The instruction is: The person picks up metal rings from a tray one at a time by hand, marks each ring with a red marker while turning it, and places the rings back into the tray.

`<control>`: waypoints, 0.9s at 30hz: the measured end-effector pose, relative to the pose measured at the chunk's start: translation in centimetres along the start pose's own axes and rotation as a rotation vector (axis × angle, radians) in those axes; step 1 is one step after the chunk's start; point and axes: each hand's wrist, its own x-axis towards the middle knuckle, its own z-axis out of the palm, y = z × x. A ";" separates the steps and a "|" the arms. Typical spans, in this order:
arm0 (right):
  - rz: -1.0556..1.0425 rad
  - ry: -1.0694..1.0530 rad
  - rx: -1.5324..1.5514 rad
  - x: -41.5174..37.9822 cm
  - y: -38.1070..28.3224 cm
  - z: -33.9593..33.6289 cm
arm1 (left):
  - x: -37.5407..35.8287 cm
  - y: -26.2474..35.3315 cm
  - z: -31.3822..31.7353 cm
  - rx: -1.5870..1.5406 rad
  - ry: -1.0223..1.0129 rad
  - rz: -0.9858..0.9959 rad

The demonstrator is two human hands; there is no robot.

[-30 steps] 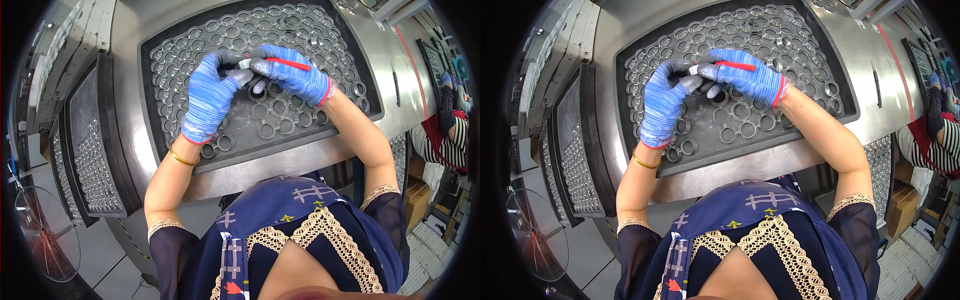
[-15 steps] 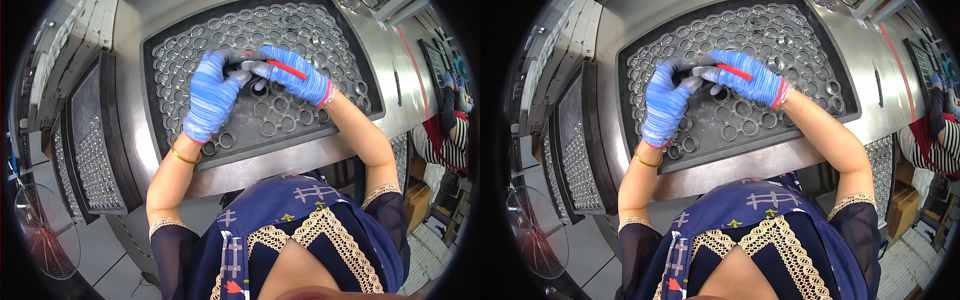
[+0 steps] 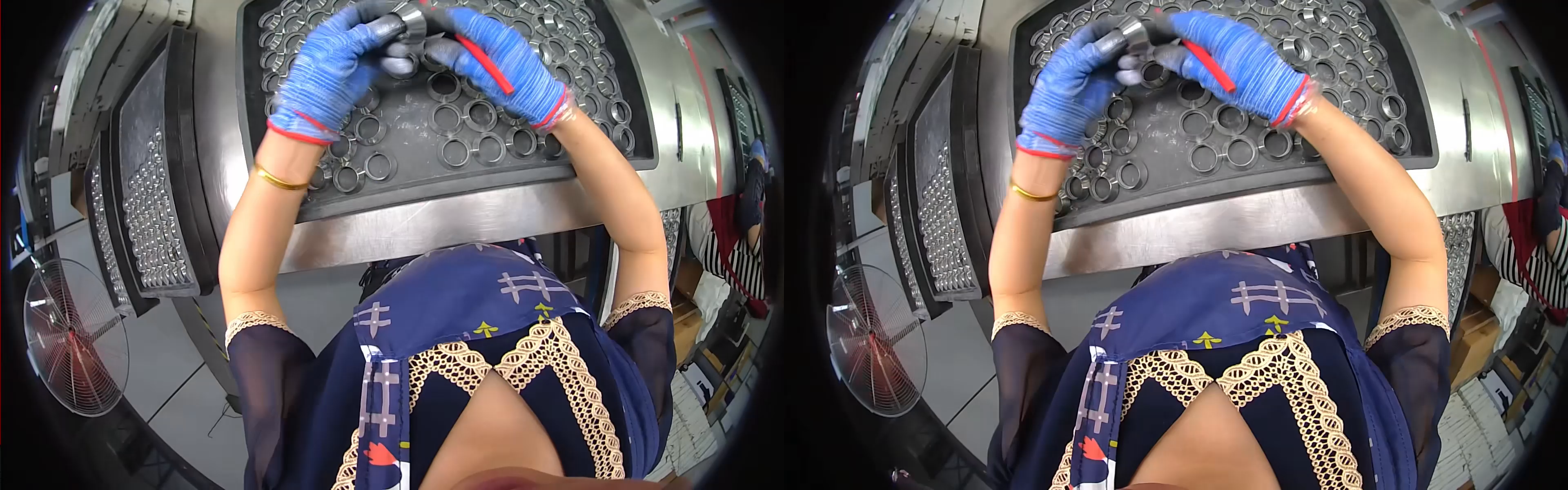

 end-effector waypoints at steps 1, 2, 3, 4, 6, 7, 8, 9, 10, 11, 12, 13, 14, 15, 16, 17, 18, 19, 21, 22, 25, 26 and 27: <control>-0.076 0.094 -0.002 0.1 0.0 -0.1 | -0.1 1.1 0.2 0.154 0.015 0.006; 0.090 0.026 -0.034 0.5 -0.5 -1.3 | -0.9 2.5 0.8 0.401 0.033 -0.076; 0.193 0.056 0.103 0.5 -0.6 -1.6 | -1.8 3.0 1.5 0.523 0.012 -0.123; 0.296 0.088 0.243 0.5 -0.7 -1.7 | -2.5 3.4 2.1 0.646 -0.009 -0.173; 0.532 0.092 0.350 0.7 -1.3 -2.3 | -4.0 2.6 2.9 0.815 -0.049 -0.219; 0.548 0.034 0.310 0.8 -1.4 -2.7 | -4.8 1.4 2.9 0.844 -0.098 -0.194; 0.562 -0.024 0.266 1.0 -1.4 -3.1 | -5.3 0.8 3.2 0.974 -0.203 -0.144; 0.577 -0.084 0.221 1.0 -1.3 -3.3 | -5.6 0.3 3.5 1.100 -0.308 -0.091; 0.505 0.004 -0.102 0.8 -1.1 -3.1 | -6.0 -0.4 3.4 1.304 -0.357 0.049; 0.500 0.053 -0.012 0.7 -1.3 -3.2 | -6.1 -0.3 3.4 1.289 -0.335 0.035; 0.493 0.102 0.077 0.6 -1.5 -3.2 | -6.3 0.2 3.3 1.275 -0.313 0.021; 0.482 0.152 0.166 0.6 -1.8 -3.2 | -6.4 0.7 3.0 1.263 -0.289 0.009; 0.506 0.242 0.242 0.5 -1.5 -2.8 | -6.4 1.3 2.8 1.347 -0.224 -0.089; 0.495 0.249 0.208 0.5 -1.7 -2.8 | -6.6 1.5 2.7 1.394 -0.233 -0.093; 0.484 0.256 0.174 0.5 -2.1 -2.8 | -6.9 1.8 2.8 1.440 -0.241 -0.096; 0.474 0.265 0.141 0.5 -2.4 -2.9 | -7.2 2.0 2.8 1.487 -0.252 -0.101; 0.428 0.159 -0.016 0.3 -2.1 -3.5 | -7.5 1.3 2.5 1.554 -0.282 -0.031; 0.368 0.176 -0.021 0.3 -2.0 -3.4 | -7.5 1.1 2.4 1.569 -0.277 -0.026; 0.254 0.205 -0.034 0.0 -2.0 -2.9 | -7.5 0.7 2.2 1.591 -0.267 -0.016; 0.257 0.203 -0.063 0.0 -2.6 -3.0 | -7.4 1.0 2.4 1.584 -0.219 0.024; 0.258 0.190 -0.128 0.6 -3.7 -3.3 | -7.2 1.3 2.4 1.567 -0.209 -0.022; 0.265 0.181 -0.145 0.3 -3.0 -3.4 | -7.1 1.3 2.7 1.546 -0.199 0.036; 0.273 0.173 -0.160 0.1 -2.6 -3.4 | -7.0 1.2 2.8 1.529 -0.224 0.068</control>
